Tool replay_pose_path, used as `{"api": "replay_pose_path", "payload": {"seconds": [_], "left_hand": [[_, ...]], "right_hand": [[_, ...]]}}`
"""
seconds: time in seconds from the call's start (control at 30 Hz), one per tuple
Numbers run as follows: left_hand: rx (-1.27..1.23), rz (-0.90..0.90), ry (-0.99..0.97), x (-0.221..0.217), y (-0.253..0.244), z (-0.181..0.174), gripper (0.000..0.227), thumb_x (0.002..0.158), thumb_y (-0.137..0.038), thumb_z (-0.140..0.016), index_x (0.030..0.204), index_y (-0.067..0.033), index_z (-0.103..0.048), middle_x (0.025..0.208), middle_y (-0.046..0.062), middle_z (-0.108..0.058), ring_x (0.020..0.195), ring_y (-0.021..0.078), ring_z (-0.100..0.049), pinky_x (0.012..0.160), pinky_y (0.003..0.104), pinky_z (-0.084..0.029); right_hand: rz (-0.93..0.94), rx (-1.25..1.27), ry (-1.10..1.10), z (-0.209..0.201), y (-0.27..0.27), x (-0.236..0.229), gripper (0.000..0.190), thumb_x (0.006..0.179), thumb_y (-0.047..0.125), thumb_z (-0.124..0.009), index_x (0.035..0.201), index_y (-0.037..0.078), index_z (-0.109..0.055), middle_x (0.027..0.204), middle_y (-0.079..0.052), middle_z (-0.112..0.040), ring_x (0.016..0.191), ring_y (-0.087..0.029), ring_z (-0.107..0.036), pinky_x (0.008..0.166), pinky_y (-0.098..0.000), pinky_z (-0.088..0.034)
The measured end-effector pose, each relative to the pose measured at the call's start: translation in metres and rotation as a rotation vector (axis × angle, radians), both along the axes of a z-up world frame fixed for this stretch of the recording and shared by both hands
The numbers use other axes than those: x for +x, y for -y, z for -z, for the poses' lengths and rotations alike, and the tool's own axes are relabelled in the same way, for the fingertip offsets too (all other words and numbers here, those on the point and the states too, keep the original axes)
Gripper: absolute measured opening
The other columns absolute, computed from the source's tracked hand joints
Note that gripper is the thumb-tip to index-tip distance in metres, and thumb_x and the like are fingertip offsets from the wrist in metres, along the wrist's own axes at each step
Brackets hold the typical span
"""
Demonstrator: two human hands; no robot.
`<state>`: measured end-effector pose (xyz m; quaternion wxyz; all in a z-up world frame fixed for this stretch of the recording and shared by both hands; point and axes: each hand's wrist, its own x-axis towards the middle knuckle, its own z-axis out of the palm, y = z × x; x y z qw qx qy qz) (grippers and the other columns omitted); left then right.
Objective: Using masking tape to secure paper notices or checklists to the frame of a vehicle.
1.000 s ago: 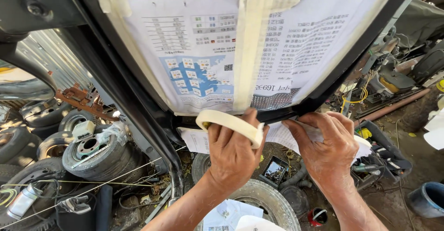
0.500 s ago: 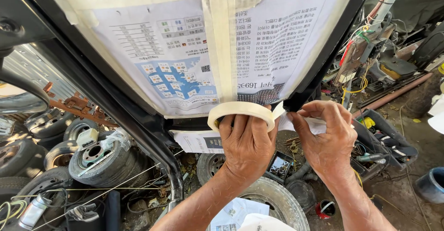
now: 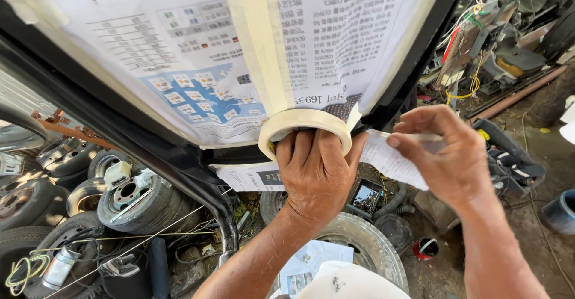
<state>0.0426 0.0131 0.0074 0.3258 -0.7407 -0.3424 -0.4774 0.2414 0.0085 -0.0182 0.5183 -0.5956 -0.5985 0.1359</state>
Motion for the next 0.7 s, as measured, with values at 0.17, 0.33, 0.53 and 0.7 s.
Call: {"api": "replay_pose_path", "payload": {"seconds": [0.17,0.33,0.53,0.7], "left_hand": [[0.011,-0.021,0.013,0.003,-0.002,-0.001,0.061,0.087,-0.036,-0.095,0.112,0.0018,-0.054,0.092,0.011,-0.062,0.084,0.0288,-0.062,0.081,0.046,-0.045],[0.031,-0.026,-0.006,0.007,-0.001,-0.005,0.062,0.086,-0.034,-0.095,0.112,0.003,-0.053,0.092,0.013,-0.063,0.085,0.0318,-0.062,0.081,0.048,-0.045],[0.02,-0.023,0.0,0.01,-0.001,-0.006,0.061,0.085,-0.03,-0.094,0.114,0.0033,-0.052,0.096,0.015,-0.064,0.089,0.0337,-0.063,0.084,0.049,-0.045],[0.052,-0.015,-0.033,0.01,-0.005,-0.002,0.06,0.087,-0.029,-0.095,0.116,0.0028,-0.052,0.099,0.014,-0.066,0.092,0.0328,-0.064,0.085,0.049,-0.045]], "right_hand": [[-0.187,0.045,-0.257,0.031,-0.007,0.027,0.035,0.085,0.023,-0.084,0.114,0.006,-0.073,0.1,-0.003,-0.076,0.086,-0.008,-0.068,0.073,-0.0237,-0.056],[-0.226,-0.064,-0.411,0.044,-0.013,0.026,0.026,0.086,0.022,-0.082,0.106,0.006,-0.077,0.087,-0.003,-0.076,0.076,-0.007,-0.066,0.064,-0.0239,-0.054],[-0.534,-0.014,-0.803,0.07,-0.018,0.022,0.023,0.09,0.019,-0.081,0.102,0.002,-0.073,0.085,-0.003,-0.072,0.073,-0.008,-0.063,0.062,-0.0236,-0.051],[-0.628,-0.071,-1.108,0.076,-0.017,0.008,0.022,0.091,0.02,-0.077,0.102,0.003,-0.067,0.088,-0.004,-0.073,0.073,-0.009,-0.068,0.062,-0.027,-0.056]]}}
